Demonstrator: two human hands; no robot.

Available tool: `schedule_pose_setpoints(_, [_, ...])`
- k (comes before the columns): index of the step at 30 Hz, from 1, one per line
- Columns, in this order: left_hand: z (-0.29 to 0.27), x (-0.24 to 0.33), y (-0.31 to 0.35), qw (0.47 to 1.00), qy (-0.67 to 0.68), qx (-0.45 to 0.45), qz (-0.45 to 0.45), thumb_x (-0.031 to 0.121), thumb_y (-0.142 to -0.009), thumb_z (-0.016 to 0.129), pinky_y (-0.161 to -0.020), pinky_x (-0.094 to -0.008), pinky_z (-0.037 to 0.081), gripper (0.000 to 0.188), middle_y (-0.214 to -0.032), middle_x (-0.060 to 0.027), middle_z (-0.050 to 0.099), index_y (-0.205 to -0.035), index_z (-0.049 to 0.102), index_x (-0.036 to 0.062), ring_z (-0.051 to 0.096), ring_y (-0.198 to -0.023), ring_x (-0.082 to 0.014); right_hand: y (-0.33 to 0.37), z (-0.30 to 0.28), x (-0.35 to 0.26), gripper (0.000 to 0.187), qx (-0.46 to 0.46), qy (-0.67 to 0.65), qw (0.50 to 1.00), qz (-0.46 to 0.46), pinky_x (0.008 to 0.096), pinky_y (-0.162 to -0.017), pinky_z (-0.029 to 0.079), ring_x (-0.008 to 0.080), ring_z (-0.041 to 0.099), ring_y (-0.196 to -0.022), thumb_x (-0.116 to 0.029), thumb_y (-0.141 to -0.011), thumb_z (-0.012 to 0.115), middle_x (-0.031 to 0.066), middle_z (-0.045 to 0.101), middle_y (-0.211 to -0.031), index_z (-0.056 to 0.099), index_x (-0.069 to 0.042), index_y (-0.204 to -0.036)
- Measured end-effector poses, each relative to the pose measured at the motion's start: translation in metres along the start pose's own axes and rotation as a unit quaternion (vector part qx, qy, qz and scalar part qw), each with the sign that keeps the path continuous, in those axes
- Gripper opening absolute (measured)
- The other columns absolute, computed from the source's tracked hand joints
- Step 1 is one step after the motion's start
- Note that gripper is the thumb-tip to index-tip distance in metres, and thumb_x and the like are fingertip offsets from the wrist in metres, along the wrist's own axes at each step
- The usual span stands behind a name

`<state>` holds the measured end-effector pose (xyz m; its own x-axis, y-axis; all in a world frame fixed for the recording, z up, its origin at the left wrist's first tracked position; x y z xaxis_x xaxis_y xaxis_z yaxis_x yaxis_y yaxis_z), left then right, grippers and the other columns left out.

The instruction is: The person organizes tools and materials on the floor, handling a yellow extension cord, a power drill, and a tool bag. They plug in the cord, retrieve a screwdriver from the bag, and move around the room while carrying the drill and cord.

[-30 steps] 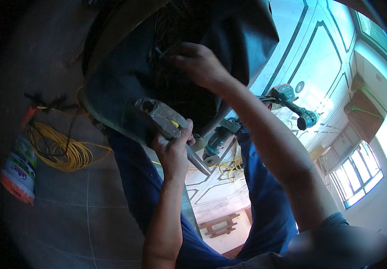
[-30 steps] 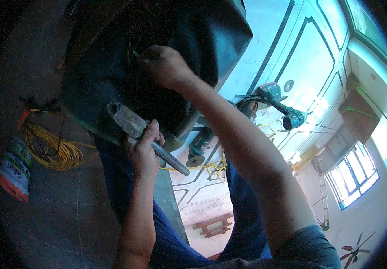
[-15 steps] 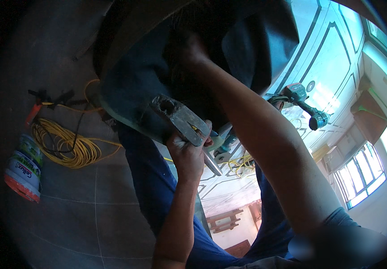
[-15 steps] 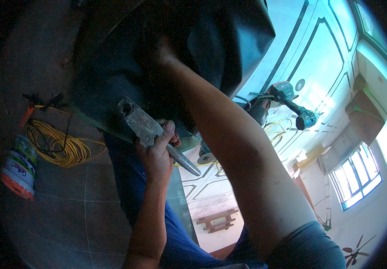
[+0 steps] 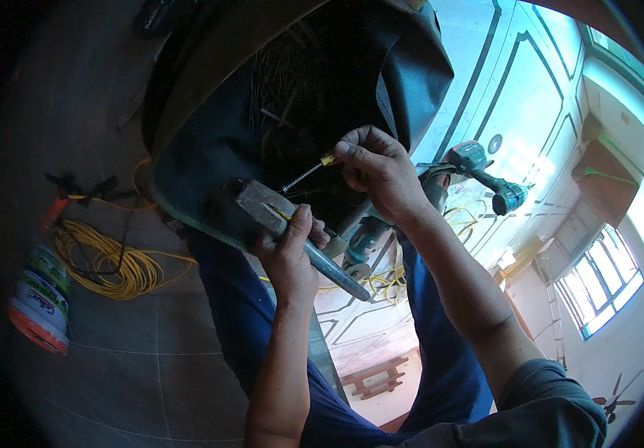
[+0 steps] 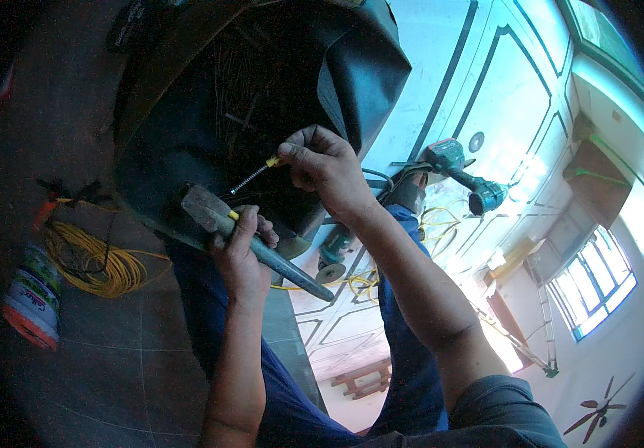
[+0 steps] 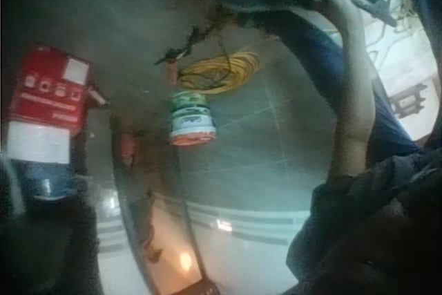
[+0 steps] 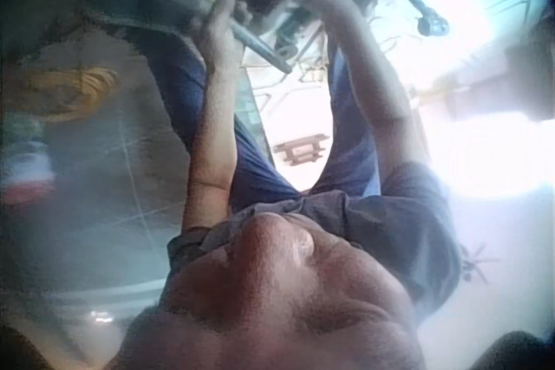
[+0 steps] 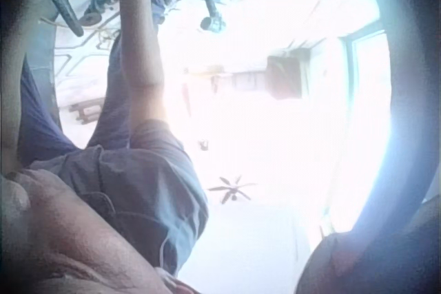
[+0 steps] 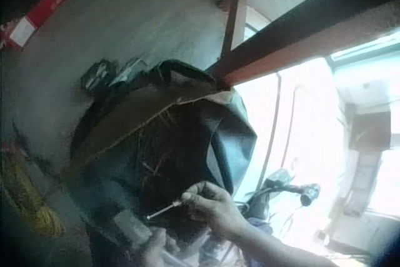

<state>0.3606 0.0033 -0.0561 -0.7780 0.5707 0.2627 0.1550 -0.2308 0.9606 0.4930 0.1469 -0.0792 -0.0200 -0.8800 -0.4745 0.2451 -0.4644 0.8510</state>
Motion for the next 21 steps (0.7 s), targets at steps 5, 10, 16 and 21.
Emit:
schedule_pose_setpoints(5, [0.002,0.002,-0.003,0.999,0.038,-0.028,0.011,0.025,-0.094,0.072,-0.067,-0.0319,0.050,0.026,-0.085,-0.0070,0.064,-0.108,0.063,0.0053,0.061,-0.074,-0.0162,0.009,-0.007,-0.010,0.022,0.031,0.032,0.998,-0.044,0.0226,-0.061,0.041,0.0068,0.052,-0.072,-0.021,-0.101,0.066,0.0019,0.063,-0.092,0.064,-0.005,-0.115])
schedule_pose_setpoints(10, [0.009,-0.005,-0.002,0.996,0.055,-0.060,-0.029,0.027,-0.093,0.070,-0.063,-0.0321,0.049,0.028,-0.089,-0.0122,0.067,-0.107,0.063,0.0032,0.062,-0.070,-0.0186,0.023,-0.004,-0.024,0.029,-0.063,0.193,0.977,-0.071,0.0280,-0.074,0.049,0.0125,0.060,-0.085,-0.019,-0.101,0.064,0.0048,0.065,-0.096,0.063,-0.005,-0.126])
schedule_pose_setpoints(16, [0.025,-0.023,0.008,0.988,0.013,-0.124,-0.093,0.021,-0.091,0.075,-0.057,-0.0298,0.050,0.026,-0.088,-0.0127,0.069,-0.106,0.064,0.0019,0.064,-0.067,-0.0190,0.024,0.007,-0.029,0.026,-0.087,0.227,0.967,-0.069,0.0313,-0.080,0.052,0.0155,0.064,-0.091,-0.017,-0.097,0.068,0.0062,0.066,-0.095,0.067,-0.003,-0.119])
schedule_pose_setpoints(21, [0.032,-0.028,0.009,0.985,-0.009,-0.136,-0.103,0.018,-0.090,0.077,-0.060,-0.0269,0.054,0.024,-0.083,-0.0100,0.070,-0.102,0.067,0.0002,0.070,-0.069,-0.0182,0.024,0.005,-0.005,0.026,-0.065,0.172,0.982,0.044,0.0283,-0.066,0.050,0.0115,0.061,-0.074,-0.025,-0.092,0.077,0.0022,0.064,-0.082,0.069,-0.004,-0.105])
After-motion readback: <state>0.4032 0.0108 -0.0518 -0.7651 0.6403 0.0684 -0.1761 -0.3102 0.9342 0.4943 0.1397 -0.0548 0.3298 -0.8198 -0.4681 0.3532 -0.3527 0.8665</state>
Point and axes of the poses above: each hand's wrist, its own y-axis away from the middle knuckle, its own z-axis out of the palm, x = y × z, the point moved 10 cm from there along -y, towards the middle knuckle
